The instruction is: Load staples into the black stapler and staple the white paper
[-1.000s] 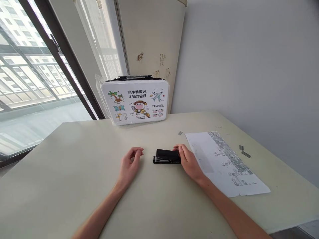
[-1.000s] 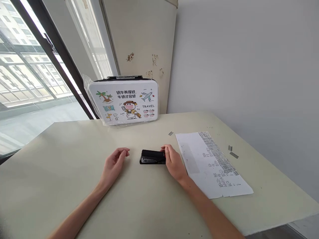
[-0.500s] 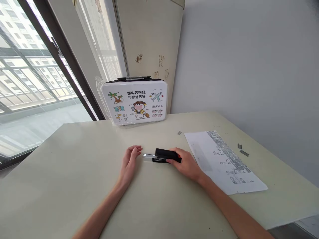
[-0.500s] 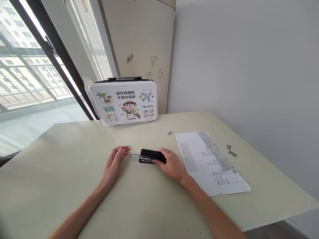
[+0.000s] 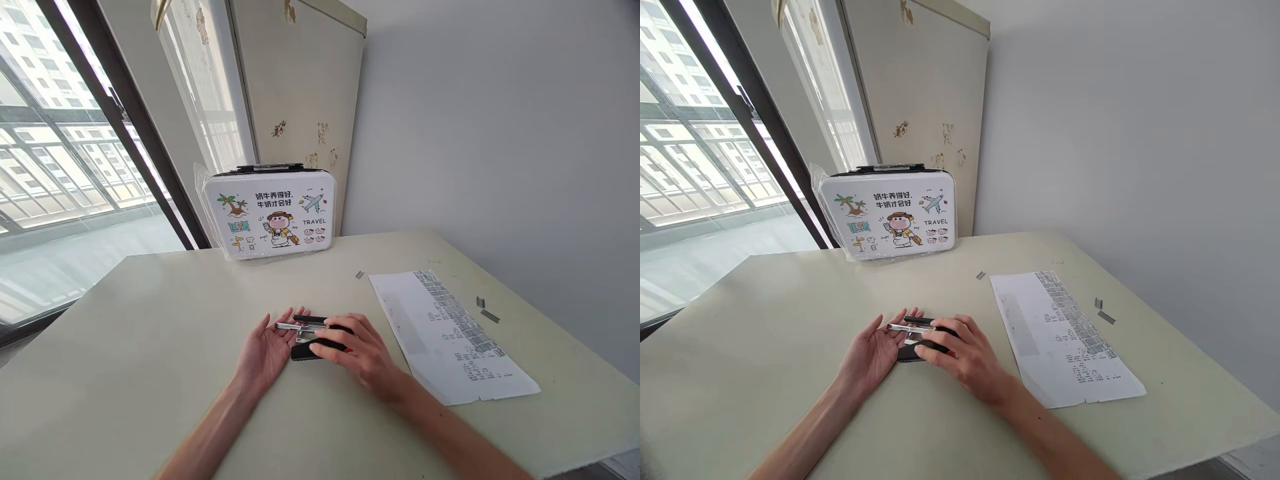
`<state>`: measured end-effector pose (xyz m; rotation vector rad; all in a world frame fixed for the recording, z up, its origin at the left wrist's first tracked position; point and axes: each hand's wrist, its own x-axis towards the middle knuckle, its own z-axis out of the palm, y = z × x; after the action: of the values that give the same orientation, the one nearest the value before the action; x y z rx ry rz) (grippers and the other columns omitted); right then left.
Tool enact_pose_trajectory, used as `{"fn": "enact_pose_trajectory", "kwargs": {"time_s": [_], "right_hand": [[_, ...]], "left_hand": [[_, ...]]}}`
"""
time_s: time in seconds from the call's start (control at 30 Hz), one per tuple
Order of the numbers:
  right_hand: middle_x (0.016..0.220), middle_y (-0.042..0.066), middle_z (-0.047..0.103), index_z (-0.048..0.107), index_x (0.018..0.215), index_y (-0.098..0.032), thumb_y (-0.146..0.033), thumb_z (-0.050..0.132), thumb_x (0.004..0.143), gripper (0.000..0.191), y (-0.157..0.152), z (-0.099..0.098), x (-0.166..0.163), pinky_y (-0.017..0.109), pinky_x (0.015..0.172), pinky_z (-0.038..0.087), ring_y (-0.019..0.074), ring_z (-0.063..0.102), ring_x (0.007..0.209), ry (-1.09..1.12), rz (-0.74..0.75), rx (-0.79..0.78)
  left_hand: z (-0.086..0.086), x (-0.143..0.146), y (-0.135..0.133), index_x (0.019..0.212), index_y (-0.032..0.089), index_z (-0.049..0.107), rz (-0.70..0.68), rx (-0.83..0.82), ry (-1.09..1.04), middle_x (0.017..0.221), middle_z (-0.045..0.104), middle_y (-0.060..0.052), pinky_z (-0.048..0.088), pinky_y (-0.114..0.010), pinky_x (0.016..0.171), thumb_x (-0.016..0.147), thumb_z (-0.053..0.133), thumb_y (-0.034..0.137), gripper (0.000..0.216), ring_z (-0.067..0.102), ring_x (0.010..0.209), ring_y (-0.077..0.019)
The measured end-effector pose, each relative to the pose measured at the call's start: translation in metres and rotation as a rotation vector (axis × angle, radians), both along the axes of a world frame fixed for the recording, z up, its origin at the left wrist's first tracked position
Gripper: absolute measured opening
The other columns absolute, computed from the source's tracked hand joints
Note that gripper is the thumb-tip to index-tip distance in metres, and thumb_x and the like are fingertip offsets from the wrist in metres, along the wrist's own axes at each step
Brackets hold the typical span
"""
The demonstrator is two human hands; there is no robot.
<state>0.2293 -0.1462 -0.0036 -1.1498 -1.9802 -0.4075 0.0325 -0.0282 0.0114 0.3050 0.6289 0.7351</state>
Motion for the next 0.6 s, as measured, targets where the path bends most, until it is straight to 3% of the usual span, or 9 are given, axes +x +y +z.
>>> {"fn": "enact_pose_trajectory", "kwargs": {"time_s": [0.13, 0.23, 0.3, 0.4, 0.47, 0.6], "right_hand": [[0.121, -0.002, 0.078, 0.066, 0.133, -0.038, -0.011, 0.059, 0.101, 0.043, -0.002, 0.001, -0.002, 0.04, 0.1, 0.053, 0.0207, 0.066, 0.12, -0.011, 0.004, 0.035], [0.123, 0.0, 0.078, 0.066, 0.135, -0.037, -0.007, 0.06, 0.099, 0.047, -0.002, 0.001, 0.0, 0.042, 0.1, 0.053, 0.0218, 0.065, 0.121, 0.037, -0.021, 0.04], [0.124, 0.001, 0.077, 0.065, 0.137, -0.038, -0.006, 0.06, 0.099, 0.051, -0.002, 0.0, 0.001, 0.044, 0.099, 0.053, 0.0231, 0.064, 0.122, 0.104, -0.055, 0.028], [0.123, 0.001, 0.076, 0.064, 0.138, -0.041, -0.005, 0.06, 0.098, 0.054, 0.0, 0.0, 0.003, 0.046, 0.097, 0.055, 0.0245, 0.063, 0.122, 0.234, -0.101, 0.023], [0.121, 0.001, 0.076, 0.064, 0.138, -0.042, -0.006, 0.06, 0.099, 0.054, 0.001, 0.0, 0.005, 0.048, 0.097, 0.056, 0.0249, 0.063, 0.12, 0.297, -0.121, 0.031], [0.12, 0.002, 0.076, 0.064, 0.139, -0.043, -0.007, 0.061, 0.099, 0.054, 0.002, -0.002, 0.008, 0.05, 0.099, 0.057, 0.0259, 0.064, 0.117, 0.337, -0.148, 0.026]], "left_hand": [[0.0, 0.0, 0.001, 0.106, 0.004, 0.073, -0.014, 0.05, 0.028, 0.133, 0.067, -0.024, 0.058, -0.038, 0.101, 0.1, 0.046, 0.02, 0.032, 0.067, 0.125, -0.0288], [-0.002, 0.001, 0.003, 0.099, 0.007, 0.074, 0.039, 0.136, 0.146, 0.115, 0.072, -0.021, 0.06, -0.036, 0.092, 0.098, 0.048, 0.02, 0.029, 0.072, 0.104, -0.0242], [-0.003, 0.001, 0.004, 0.093, 0.011, 0.073, 0.1, 0.202, 0.205, 0.094, 0.071, -0.013, 0.059, -0.031, 0.083, 0.096, 0.052, 0.02, 0.024, 0.07, 0.085, -0.0185], [-0.004, -0.002, 0.002, 0.098, 0.015, 0.074, 0.18, 0.284, 0.239, 0.074, 0.056, 0.001, 0.05, -0.021, 0.064, 0.093, 0.06, 0.022, 0.016, 0.053, 0.063, -0.0104], [-0.004, -0.004, -0.003, 0.113, 0.018, 0.075, 0.186, 0.435, 0.345, 0.07, 0.046, 0.005, 0.042, -0.02, 0.059, 0.092, 0.064, 0.026, 0.025, 0.043, 0.06, -0.0101], [0.002, -0.007, -0.013, 0.139, 0.024, 0.067, 0.061, 0.878, 0.715, 0.073, 0.04, 0.005, 0.04, -0.025, 0.067, 0.094, 0.062, 0.039, 0.048, 0.04, 0.067, -0.0139]]}}
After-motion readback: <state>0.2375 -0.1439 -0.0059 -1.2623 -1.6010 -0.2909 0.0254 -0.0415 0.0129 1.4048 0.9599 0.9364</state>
